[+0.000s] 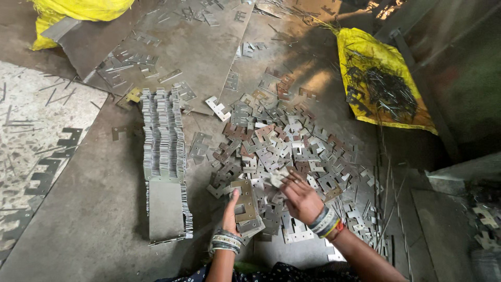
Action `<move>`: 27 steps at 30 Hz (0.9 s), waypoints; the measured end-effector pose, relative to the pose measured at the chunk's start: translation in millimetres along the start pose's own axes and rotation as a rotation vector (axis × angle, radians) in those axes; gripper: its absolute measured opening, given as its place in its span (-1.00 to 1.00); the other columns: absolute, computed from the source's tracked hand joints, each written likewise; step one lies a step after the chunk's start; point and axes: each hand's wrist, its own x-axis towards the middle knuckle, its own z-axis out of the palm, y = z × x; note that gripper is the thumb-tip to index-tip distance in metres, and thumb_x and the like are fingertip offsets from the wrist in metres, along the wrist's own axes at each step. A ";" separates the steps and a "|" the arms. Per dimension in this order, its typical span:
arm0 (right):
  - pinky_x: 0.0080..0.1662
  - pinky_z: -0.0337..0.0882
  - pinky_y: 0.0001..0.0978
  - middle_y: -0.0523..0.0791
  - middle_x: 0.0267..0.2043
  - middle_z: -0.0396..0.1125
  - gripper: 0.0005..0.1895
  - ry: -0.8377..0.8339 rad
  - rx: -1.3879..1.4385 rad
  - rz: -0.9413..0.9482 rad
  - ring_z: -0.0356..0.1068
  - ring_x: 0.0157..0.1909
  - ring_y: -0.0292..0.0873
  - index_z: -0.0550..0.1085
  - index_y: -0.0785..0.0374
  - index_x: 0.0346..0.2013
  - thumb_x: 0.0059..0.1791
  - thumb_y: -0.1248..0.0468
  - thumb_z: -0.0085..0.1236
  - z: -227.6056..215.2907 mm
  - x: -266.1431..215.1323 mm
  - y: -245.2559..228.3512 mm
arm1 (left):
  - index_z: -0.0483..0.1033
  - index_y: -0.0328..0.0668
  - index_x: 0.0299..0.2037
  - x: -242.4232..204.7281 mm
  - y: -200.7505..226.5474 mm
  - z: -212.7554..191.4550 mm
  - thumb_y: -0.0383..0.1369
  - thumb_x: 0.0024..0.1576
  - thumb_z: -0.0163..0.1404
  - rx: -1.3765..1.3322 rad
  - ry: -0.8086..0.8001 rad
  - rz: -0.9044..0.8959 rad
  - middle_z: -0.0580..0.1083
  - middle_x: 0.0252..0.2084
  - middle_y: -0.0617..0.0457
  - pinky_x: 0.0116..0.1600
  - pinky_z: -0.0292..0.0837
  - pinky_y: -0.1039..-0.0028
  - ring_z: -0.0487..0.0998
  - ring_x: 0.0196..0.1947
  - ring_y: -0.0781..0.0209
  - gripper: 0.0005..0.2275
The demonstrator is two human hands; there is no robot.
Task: The person sits on the floor and sorts a large pile of small, L-shaped metal brackets. They pick up individual pieces from the scattered pile, inspect them, and place them into a neat, growing stack to their left. The process involves repetitive picking, aligning, and stacking of the metal components.
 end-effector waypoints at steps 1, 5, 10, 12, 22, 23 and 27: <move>0.23 0.46 0.11 0.08 0.04 0.45 -0.68 -0.063 0.008 0.100 0.50 0.10 0.07 0.41 0.29 0.01 -0.05 0.40 -0.01 4.2 -1.6 0.1 | 0.51 -0.19 0.08 0.2 -0.9 -1.7 0.07 0.09 0.16 -0.005 -0.041 -0.012 0.54 -0.21 -0.06 -0.27 0.56 0.23 0.56 -0.35 0.09 -0.47; 0.29 0.27 0.06 0.07 0.13 0.37 -0.59 -0.572 -0.028 0.517 0.33 0.22 0.08 0.40 0.27 0.13 0.00 0.23 0.10 56.3 -13.9 9.9 | 0.53 -0.08 0.07 -5.7 2.8 6.0 0.06 0.02 0.11 -0.077 0.043 0.036 0.57 -0.16 0.02 -0.22 0.58 0.25 0.61 -0.28 0.12 -0.49; 0.32 0.20 0.02 0.03 0.19 0.35 -0.41 -0.606 -0.019 0.605 0.22 0.32 0.15 0.40 0.20 0.16 -0.16 0.21 0.27 108.0 -46.2 6.4 | 0.55 -0.05 0.08 -12.9 11.4 11.7 -0.07 -0.04 0.19 0.032 0.119 0.064 0.56 -0.15 0.08 -0.15 0.58 0.26 0.60 -0.23 0.18 -0.52; 0.26 0.22 0.09 0.10 0.12 0.37 -0.26 -0.599 -0.092 0.581 0.27 0.25 0.29 0.41 0.21 0.17 -0.29 0.19 0.39 109.1 -50.7 7.0 | 0.55 -0.03 0.06 -11.2 12.2 12.1 -0.07 -0.06 0.19 0.062 0.141 0.052 0.56 -0.15 0.09 -0.16 0.56 0.26 0.59 -0.23 0.19 -0.52; -0.17 0.60 -0.27 -0.02 -0.21 0.55 -0.57 -0.240 0.962 1.040 0.55 -0.24 -0.16 0.47 0.26 -0.10 -0.23 0.42 0.40 27.2 -1.3 25.4 | 0.52 -0.07 0.12 -18.7 10.7 17.8 -0.13 -0.06 0.20 0.108 0.108 0.149 0.54 -0.03 0.08 -0.07 0.57 0.27 0.59 -0.12 0.20 -0.49; -0.19 0.62 -0.32 -0.05 -0.22 0.55 -0.55 -0.265 1.019 1.085 0.56 -0.26 -0.21 0.45 0.20 -0.07 -0.22 0.44 0.35 21.3 10.1 21.8 | 0.52 -0.08 0.13 -20.6 10.3 17.9 -0.13 -0.04 0.20 0.099 0.105 0.138 0.55 -0.02 0.08 -0.07 0.57 0.29 0.60 -0.10 0.21 -0.49; -0.26 0.57 -0.35 -0.06 -0.29 0.55 -0.71 -0.362 0.800 0.814 0.50 -0.35 -0.22 0.55 0.31 -0.15 -0.17 0.47 0.26 39.5 39.5 -7.0 | 0.50 -0.07 0.16 -24.6 9.5 15.0 -0.13 -0.04 0.20 0.021 0.043 0.148 0.55 0.00 0.09 -0.11 0.59 0.30 0.61 -0.11 0.19 -0.48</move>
